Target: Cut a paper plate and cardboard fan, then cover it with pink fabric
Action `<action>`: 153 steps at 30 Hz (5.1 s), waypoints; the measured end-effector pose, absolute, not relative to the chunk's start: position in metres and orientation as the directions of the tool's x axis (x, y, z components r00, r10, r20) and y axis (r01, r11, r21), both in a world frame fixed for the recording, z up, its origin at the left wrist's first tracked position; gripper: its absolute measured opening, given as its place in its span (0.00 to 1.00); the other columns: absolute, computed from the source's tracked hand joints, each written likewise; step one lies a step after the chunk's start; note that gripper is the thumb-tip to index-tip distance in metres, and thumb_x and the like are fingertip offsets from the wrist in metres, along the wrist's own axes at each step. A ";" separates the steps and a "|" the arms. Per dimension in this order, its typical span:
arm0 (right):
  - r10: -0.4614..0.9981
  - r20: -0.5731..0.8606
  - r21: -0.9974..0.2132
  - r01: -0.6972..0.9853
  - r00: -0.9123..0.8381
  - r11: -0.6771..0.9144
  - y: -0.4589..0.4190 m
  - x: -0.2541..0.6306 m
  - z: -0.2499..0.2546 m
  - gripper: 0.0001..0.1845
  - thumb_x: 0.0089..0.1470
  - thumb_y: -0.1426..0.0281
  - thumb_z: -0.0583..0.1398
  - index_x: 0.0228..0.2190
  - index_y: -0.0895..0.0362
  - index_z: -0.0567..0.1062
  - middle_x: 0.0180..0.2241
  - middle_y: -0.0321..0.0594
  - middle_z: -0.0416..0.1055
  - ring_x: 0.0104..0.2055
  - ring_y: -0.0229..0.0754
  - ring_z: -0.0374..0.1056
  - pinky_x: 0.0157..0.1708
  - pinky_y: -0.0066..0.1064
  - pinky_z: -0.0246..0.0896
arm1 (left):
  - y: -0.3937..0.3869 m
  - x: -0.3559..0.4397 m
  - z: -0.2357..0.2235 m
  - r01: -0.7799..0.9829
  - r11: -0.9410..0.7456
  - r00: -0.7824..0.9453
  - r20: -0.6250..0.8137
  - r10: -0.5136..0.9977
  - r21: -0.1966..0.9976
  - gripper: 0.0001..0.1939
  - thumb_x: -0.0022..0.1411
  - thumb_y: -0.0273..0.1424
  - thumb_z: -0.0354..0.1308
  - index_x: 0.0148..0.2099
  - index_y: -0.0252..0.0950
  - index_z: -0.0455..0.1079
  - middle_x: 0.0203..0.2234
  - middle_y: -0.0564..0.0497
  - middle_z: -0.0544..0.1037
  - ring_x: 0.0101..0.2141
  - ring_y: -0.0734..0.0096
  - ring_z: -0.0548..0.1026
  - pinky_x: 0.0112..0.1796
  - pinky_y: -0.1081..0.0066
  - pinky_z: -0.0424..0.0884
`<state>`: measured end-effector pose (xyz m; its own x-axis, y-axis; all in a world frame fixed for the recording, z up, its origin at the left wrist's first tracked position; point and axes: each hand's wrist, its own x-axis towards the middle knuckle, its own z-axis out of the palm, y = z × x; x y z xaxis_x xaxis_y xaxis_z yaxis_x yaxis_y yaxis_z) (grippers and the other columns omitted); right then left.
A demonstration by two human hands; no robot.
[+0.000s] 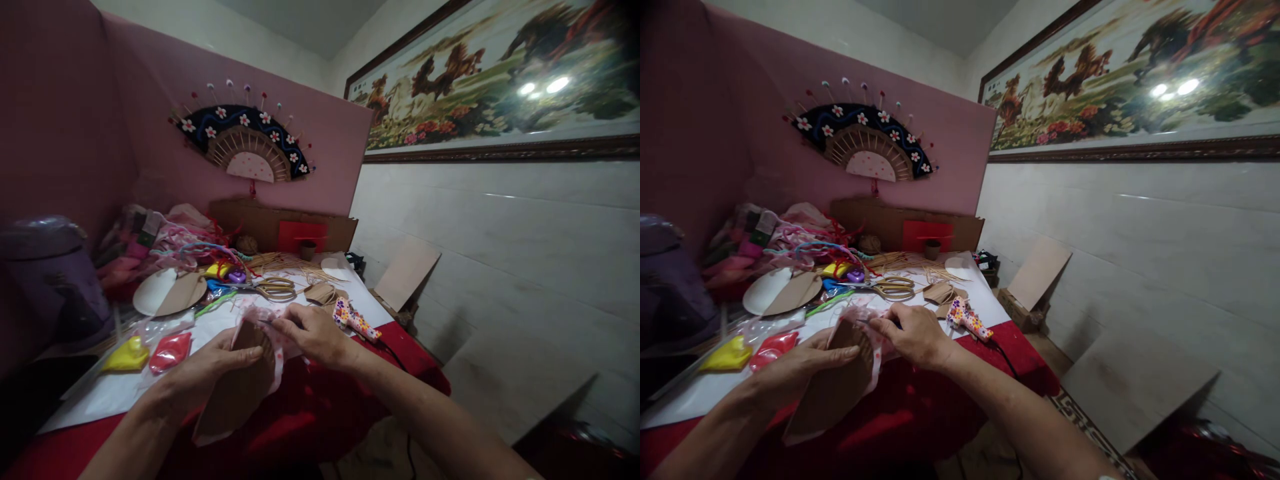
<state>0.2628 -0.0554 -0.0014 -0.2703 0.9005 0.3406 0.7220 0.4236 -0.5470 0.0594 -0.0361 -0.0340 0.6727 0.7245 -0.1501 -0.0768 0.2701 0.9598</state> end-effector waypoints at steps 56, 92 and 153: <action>0.891 0.387 -0.473 0.779 -0.236 0.412 -0.055 0.252 0.003 0.17 0.57 0.56 0.55 0.28 0.56 0.74 0.26 0.37 0.73 0.28 0.37 0.65 0.28 0.28 0.50 | -0.040 0.061 -0.027 -0.050 0.230 0.627 -0.149 0.765 0.972 0.17 0.51 0.34 0.64 0.45 0.37 0.75 0.33 0.46 0.80 0.33 0.64 0.75 0.35 0.69 0.67; 0.808 0.473 -0.398 0.733 -0.351 0.552 -0.048 0.255 0.003 0.14 0.57 0.59 0.57 0.34 0.57 0.74 0.30 0.39 0.75 0.32 0.39 0.69 0.32 0.27 0.55 | -0.039 0.058 -0.032 -0.087 0.255 0.682 -0.129 0.720 0.963 0.14 0.53 0.32 0.63 0.44 0.36 0.76 0.32 0.47 0.80 0.31 0.66 0.74 0.34 0.70 0.66; 0.729 0.542 -0.240 0.754 -0.419 0.611 -0.045 0.250 0.004 0.17 0.58 0.57 0.53 0.36 0.57 0.72 0.31 0.39 0.75 0.32 0.41 0.70 0.31 0.29 0.54 | -0.040 0.058 -0.029 -0.075 0.237 0.717 -0.113 0.688 0.969 0.16 0.52 0.34 0.64 0.43 0.34 0.76 0.33 0.45 0.80 0.32 0.64 0.74 0.35 0.68 0.66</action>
